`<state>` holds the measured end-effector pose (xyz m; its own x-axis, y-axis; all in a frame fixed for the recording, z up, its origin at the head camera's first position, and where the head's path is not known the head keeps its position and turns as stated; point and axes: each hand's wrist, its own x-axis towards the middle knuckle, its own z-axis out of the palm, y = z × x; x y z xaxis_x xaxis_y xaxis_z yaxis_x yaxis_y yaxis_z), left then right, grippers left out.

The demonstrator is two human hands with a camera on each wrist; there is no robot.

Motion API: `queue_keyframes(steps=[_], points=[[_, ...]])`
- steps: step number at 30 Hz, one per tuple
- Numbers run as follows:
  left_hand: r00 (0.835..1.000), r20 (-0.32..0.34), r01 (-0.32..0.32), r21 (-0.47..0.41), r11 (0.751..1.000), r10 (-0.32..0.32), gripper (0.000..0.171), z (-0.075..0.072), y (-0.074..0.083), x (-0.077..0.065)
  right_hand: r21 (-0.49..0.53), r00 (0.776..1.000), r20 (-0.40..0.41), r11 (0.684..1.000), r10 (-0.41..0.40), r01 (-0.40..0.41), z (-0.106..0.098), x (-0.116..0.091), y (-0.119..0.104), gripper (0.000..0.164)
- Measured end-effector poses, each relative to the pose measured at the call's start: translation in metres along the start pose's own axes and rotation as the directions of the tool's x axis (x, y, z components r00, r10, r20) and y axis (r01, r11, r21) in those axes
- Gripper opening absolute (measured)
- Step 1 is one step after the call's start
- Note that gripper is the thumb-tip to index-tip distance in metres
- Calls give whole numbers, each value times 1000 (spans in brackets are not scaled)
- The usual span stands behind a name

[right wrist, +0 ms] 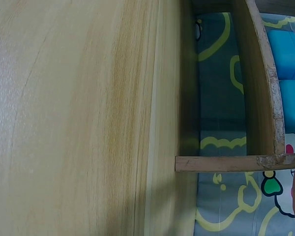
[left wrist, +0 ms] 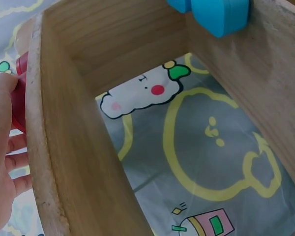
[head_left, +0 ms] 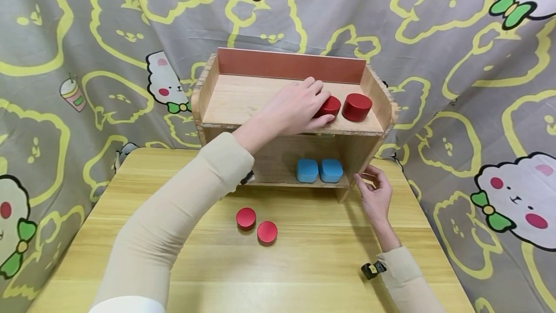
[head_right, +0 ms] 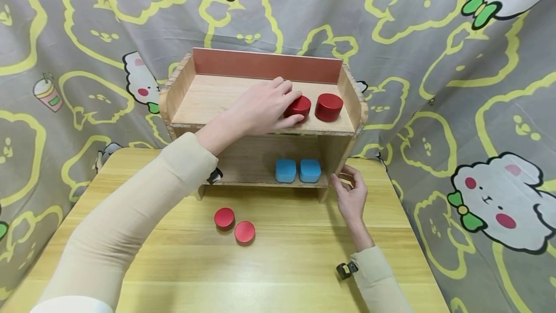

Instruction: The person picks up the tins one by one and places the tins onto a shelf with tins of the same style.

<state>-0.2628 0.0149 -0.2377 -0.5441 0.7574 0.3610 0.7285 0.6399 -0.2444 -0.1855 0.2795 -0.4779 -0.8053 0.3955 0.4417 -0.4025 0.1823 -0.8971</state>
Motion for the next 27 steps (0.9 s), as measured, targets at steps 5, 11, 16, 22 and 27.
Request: queue_keyframes(steps=[5, 11, 16, 22, 27], points=[[1000, 7, 8, -5, 1000, -8, 56, 1, 0, 3, -2, 1000, 0, 1000, -1, 1, 0, 0, -1, 35], [1000, 15, 16, -20, 1000, -15, 56, 2, -1, 5, -1, 1000, -2, 1000, -3, 3, 0, 0, -1, 35], [999, 32, 24, -21, 1000, -23, 57, 2, -1, 7, -1, 1000, -2, 1000, 0, 0, 0, 0, -1, 35], [998, 50, 35, -32, 999, -34, 58, 2, -1, 8, 0, 1000, 0, 1000, 5, -5, 0, 0, -2, 35], [998, 39, 41, -61, 997, -38, 64, 2, -3, 6, -6, 1000, 5, 1000, -1, 1, -1, 0, -2, 36]])
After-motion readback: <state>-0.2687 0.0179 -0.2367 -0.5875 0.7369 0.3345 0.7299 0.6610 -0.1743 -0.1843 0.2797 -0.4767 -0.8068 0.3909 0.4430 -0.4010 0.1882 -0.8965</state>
